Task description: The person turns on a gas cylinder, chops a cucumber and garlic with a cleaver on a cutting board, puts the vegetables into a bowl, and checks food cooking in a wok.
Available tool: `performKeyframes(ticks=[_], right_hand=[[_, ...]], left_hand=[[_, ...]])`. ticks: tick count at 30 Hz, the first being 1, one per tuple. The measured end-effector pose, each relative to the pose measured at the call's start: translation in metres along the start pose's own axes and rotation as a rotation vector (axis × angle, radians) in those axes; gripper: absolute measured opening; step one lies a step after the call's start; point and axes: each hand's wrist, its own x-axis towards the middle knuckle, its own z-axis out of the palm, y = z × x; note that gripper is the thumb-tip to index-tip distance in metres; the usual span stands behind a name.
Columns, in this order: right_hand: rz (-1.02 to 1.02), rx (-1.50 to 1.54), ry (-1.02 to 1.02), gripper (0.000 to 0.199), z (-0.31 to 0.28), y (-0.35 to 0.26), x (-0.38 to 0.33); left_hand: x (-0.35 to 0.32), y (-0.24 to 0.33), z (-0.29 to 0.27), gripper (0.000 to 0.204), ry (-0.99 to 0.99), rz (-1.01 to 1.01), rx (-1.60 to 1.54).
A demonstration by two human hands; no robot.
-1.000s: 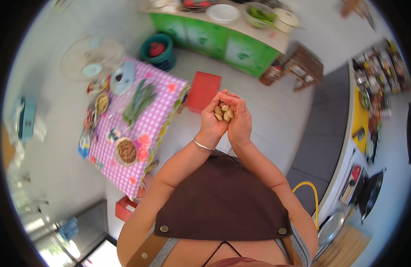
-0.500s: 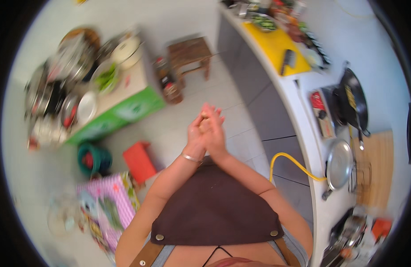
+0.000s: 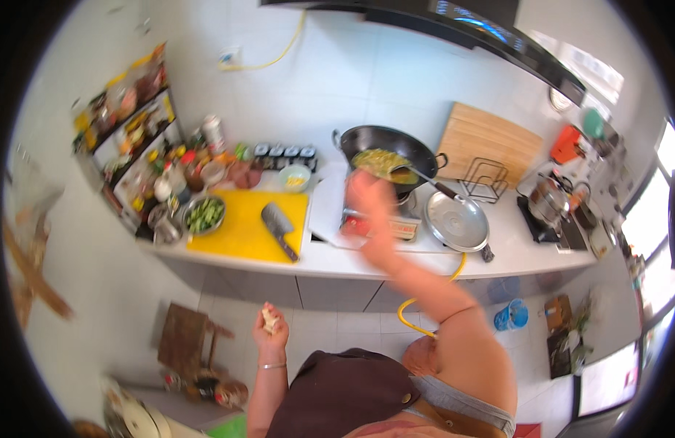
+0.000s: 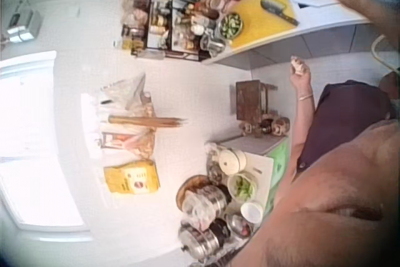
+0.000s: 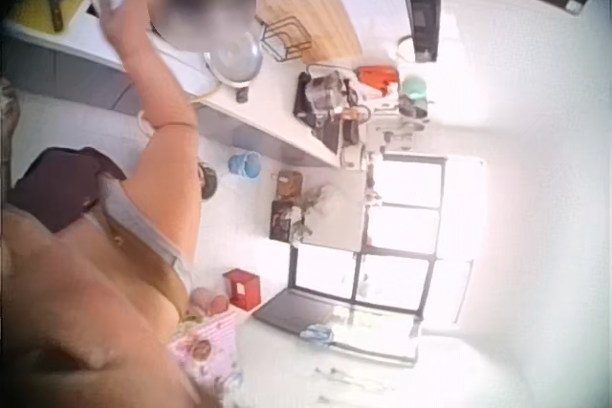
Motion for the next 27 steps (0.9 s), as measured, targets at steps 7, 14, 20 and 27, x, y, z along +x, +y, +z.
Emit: performKeyframes(ticks=[7, 14, 20, 27], right_hand=[[0.151, -1.101, 0.937, 0.079, -0.342, 0.156, 0.167], [-0.374, -1.158, 0.468, 0.059, -0.205, 0.144, 0.303], [-1.021, -1.218, 0.394, 0.061, -0.167, 0.093, 0.317], [-0.218, -1.416, 1.349, 0.056, -0.406, 0.187, 0.229]], left_hand=[[0.064, 0.069, 0.021, 0.025, 0.181, 0.018, 0.182], [0.153, 0.032, 0.109, 0.022, 0.155, -0.064, 0.494], [0.201, 0.029, 0.126, 0.02, 0.11, -0.118, 0.574], [0.206, 0.105, 0.103, 0.022, 0.232, -0.107, 0.553]])
